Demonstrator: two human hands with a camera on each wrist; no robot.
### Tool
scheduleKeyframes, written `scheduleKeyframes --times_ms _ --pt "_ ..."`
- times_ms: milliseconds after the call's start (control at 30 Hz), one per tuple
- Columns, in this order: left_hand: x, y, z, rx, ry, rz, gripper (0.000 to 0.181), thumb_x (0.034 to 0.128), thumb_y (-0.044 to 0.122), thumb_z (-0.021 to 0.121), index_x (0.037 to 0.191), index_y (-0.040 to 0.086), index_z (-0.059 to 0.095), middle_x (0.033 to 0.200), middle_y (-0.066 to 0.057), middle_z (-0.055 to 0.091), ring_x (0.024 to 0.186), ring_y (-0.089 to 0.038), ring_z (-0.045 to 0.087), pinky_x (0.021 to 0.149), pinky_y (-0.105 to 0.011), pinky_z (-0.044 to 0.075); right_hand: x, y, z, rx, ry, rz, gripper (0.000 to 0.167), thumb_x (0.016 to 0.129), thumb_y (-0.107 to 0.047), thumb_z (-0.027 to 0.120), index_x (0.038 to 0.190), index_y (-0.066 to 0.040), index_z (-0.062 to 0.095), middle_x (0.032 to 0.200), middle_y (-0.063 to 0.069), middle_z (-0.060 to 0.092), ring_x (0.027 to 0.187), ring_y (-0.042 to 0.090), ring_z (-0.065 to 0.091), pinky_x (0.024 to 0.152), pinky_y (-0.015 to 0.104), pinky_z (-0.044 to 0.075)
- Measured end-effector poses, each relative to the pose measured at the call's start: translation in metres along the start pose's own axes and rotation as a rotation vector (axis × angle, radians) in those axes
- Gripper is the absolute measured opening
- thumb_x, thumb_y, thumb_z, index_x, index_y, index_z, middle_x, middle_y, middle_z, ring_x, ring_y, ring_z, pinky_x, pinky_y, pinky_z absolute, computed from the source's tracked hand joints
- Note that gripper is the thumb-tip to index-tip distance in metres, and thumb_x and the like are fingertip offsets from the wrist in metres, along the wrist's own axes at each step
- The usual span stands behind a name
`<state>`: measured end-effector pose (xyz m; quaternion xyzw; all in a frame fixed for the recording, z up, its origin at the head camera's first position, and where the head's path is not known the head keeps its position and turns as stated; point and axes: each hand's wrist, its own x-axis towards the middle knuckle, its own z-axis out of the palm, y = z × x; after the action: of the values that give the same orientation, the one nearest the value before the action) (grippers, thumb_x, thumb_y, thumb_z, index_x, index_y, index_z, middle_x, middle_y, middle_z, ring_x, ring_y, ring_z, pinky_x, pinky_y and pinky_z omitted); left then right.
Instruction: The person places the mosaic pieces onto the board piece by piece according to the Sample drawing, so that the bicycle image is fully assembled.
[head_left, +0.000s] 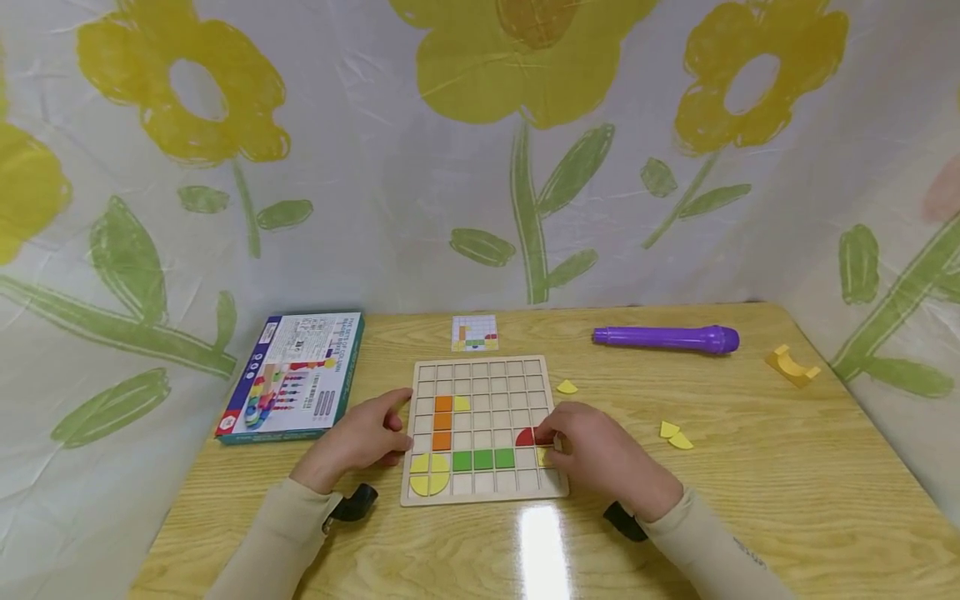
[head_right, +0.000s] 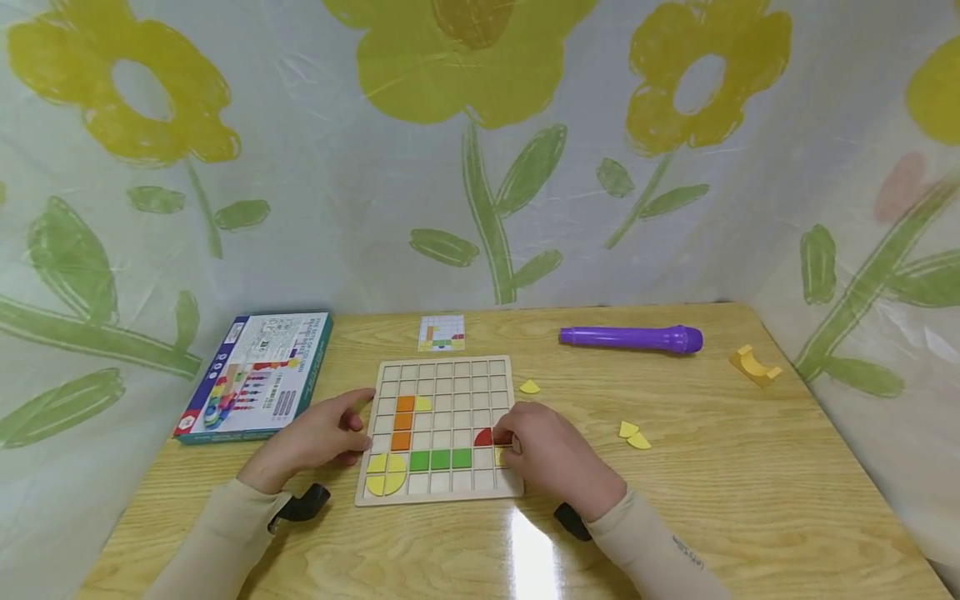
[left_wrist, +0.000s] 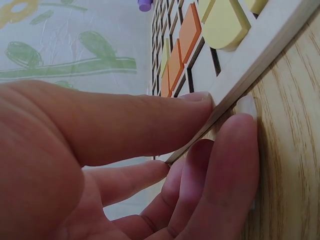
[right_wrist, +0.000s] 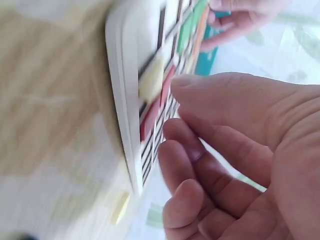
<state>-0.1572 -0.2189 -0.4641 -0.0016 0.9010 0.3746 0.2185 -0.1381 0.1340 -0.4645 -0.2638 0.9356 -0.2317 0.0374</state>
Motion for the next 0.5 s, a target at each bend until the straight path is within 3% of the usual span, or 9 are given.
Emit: scheduleKeyframes --times_ms 267,500 --pt "0.001 -0.002 0.001 -0.01 0.002 -0.005 0.078 0.0951 0.008 0.079 0.165 0.011 0.043 0.106 -0.01 0.058 0.078 -0.021 0.063 0.068 -0.031 0.059 0.019 0.032 -0.022 -0.059 0.035 0.012 0.021 0.095 -0.008 0.08 0.116 -0.006 0.079 0.114 0.006 0.075 0.104 0.023 0.071 0.095 0.045 0.062" --pt "0.001 -0.003 0.0 -0.017 0.004 0.001 0.078 0.0955 0.008 0.079 0.164 0.011 0.044 0.104 -0.011 0.058 0.076 -0.021 0.063 0.068 -0.031 0.059 0.037 0.053 -0.032 -0.097 -0.027 0.013 0.028 0.096 -0.01 0.081 0.124 -0.007 0.077 0.127 0.009 0.075 0.122 0.032 0.069 0.108 0.051 0.057"
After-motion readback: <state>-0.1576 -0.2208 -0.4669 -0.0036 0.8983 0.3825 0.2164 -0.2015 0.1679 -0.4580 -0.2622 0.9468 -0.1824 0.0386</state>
